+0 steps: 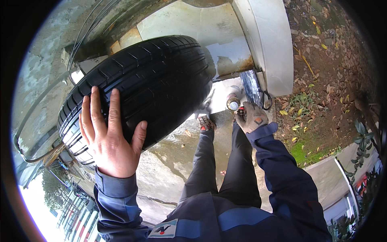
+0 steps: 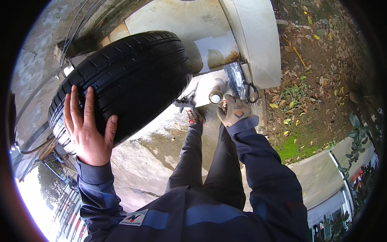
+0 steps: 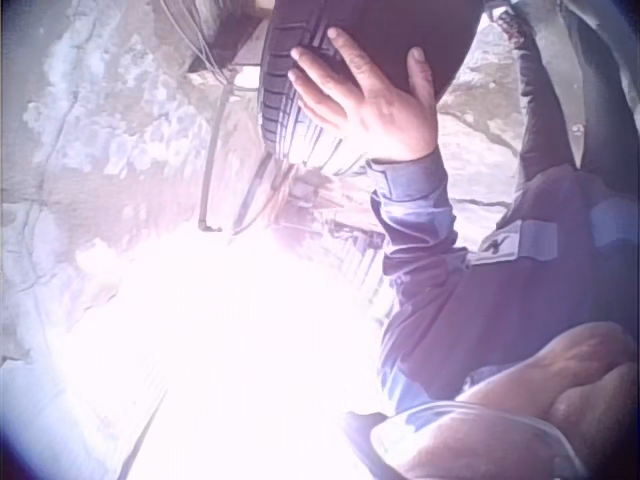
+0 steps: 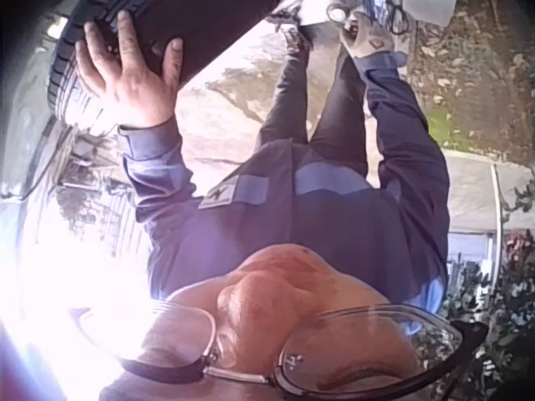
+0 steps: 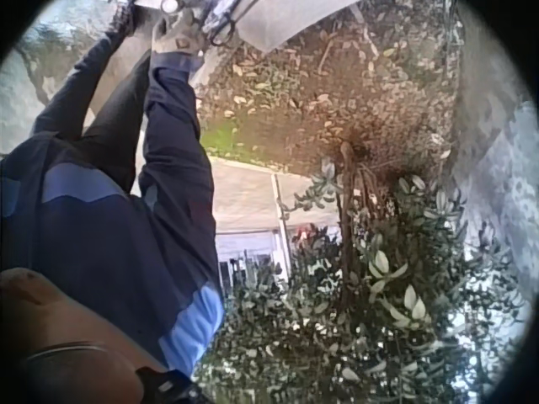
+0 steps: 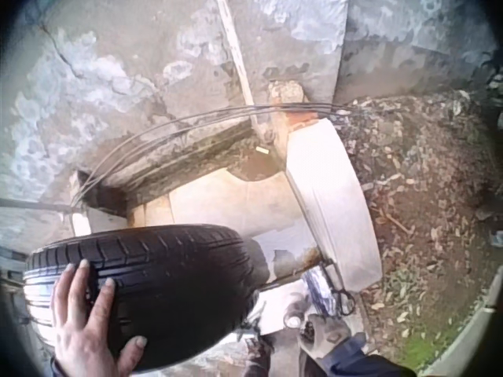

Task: The person walks to a tire mounted on a concrete stand, uses a tire plug tool to insert a plug into the tire tread, then removes the tool and handles the plug strip. The person does not complete the repair in the clip.

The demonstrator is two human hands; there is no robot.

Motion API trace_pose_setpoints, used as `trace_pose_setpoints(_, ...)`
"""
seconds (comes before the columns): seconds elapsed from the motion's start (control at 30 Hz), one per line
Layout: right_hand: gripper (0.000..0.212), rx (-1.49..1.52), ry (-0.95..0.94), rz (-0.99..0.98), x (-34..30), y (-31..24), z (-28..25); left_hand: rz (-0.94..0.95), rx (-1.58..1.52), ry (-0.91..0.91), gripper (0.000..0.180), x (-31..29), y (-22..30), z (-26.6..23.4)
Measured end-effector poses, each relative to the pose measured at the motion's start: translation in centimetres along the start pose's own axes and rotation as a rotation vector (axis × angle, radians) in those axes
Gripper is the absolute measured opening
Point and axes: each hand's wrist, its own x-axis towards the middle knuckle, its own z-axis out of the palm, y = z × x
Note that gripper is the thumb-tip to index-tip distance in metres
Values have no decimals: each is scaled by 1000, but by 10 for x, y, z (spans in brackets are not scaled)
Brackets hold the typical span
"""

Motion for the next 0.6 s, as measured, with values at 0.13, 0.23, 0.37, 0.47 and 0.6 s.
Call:
trace_pose_setpoints(0.13, 49, -5, 47, -18, -4, 1, 2, 18, 53, 7, 74, 0, -2, 4)
trace_pose_setpoints(0.23, 47, 27, 49, -4, -6, 0, 5, 16, 46, 15, 74, 0, -2, 5)
trace_pose_setpoints(0.37, 49, 38, 13, 14, -10, 4, 11, 11, 34, 23, 72, -1, 0, 6)
trace_pose_setpoints(0.47, 54, 33, -13, 16, -13, 9, 14, 3, 26, 32, 72, 0, 1, 6)
trace_pose_setpoints(0.6, 54, 31, -21, 24, -16, 12, 16, -3, 7, 48, 72, 1, -1, 6)
